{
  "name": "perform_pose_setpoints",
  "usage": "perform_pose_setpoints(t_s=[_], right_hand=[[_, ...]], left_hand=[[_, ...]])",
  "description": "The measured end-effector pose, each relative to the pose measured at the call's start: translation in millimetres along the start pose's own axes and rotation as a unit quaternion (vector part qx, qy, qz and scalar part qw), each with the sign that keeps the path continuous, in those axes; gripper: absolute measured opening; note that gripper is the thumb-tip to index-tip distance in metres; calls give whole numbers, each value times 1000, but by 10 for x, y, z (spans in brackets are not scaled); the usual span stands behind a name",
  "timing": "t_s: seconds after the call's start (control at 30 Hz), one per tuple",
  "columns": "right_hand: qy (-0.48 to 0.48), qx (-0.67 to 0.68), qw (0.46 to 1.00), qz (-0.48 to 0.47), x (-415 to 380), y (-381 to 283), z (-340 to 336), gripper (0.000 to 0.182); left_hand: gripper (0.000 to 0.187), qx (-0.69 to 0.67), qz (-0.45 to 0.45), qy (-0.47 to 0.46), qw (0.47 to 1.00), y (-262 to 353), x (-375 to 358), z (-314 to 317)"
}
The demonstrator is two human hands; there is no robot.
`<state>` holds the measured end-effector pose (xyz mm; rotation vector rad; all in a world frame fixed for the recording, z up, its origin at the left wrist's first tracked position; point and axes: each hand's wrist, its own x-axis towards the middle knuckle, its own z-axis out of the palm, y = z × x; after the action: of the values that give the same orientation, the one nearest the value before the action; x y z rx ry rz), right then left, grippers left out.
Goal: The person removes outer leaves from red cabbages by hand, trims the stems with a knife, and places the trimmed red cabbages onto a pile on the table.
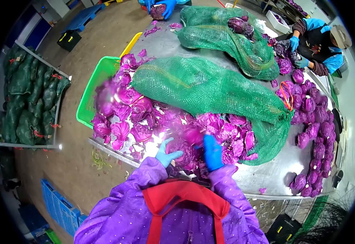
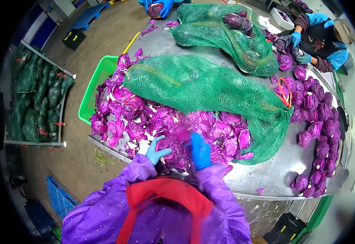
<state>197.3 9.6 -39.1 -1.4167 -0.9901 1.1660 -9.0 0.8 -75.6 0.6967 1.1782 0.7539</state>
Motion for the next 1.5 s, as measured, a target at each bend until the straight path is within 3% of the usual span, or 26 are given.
perform_pose_setpoints(t_s=[0.03,0.07,0.1,0.17,0.23,0.3,0.4,0.43,0.53,0.57,0.67,0.7,0.73,0.8,0.87,0.93,0.97,1.0,1.17,1.27,1.33,1.43,1.5], right_hand=[[51,142,981,124,108,21,-130,29],[131,180,941,255,176,-52,-330,30],[135,164,951,225,189,40,-510,27],[114,80,977,160,161,-5,-564,38],[57,-36,997,39,-32,-294,-356,79],[-28,-67,997,-1,-230,-324,-134,87],[-56,-151,982,-95,-288,-167,115,77],[-22,-145,983,-107,-269,-220,132,53],[4,-198,978,-61,-171,-119,43,32],[58,-194,970,-135,-144,-117,57,16],[85,-85,992,-46,-1,149,-162,23],[127,8,989,79,74,34,-265,24],[128,-26,990,44,102,-8,-347,30],[135,-94,986,-25,158,-95,-513,44],[42,-23,991,-125,17,-435,-374,55],[-102,-76,986,-111,-105,-657,-322,61],[-193,-36,978,-66,-98,-664,-317,57],[-207,1,978,12,-113,-639,-267,49],[-224,-21,974,14,-105,-657,-309,33],[-217,-40,975,-10,-150,-618,-308,26],[-181,-78,976,-89,-174,-625,-278,18],[-112,-166,967,-157,-242,-551,-247,9],[-72,-157,972,-162,-272,-483,-256,8]], left_hand=[[72,-42,19,-2,999,-8,-11,-2],[69,-84,38,-4,996,-20,-31,-15],[67,-104,51,-6,993,-7,-16,-30],[66,-133,77,-7,988,20,1,-28],[69,-147,91,10,985,58,-2,57],[72,-77,129,34,988,86,38,139],[78,-26,163,52,985,185,12,269],[79,-41,155,50,986,247,-34,321],[79,-13,171,60,983,241,-63,318],[79,3,182,69,981,223,-85,328],[78,-53,170,35,983,350,-207,410],[79,-79,169,7,982,333,-201,379],[79,-105,168,-21,980,360,-205,359],[85,-8,222,-69,973,445,-207,278],[93,-42,203,-116,971,503,-224,274],[95,3,222,-143,965,534,-207,268],[96,26,231,-156,960,552,-203,259],[96,40,233,-171,956,581,-208,255],[90,97,228,-254,935,728,-215,139],[89,48,177,-289,940,775,-253,135],[90,-10,149,-300,942,740,-231,132],[90,40,147,-308,939,842,-261,167],[90,79,157,-317,932,876,-244,180]])
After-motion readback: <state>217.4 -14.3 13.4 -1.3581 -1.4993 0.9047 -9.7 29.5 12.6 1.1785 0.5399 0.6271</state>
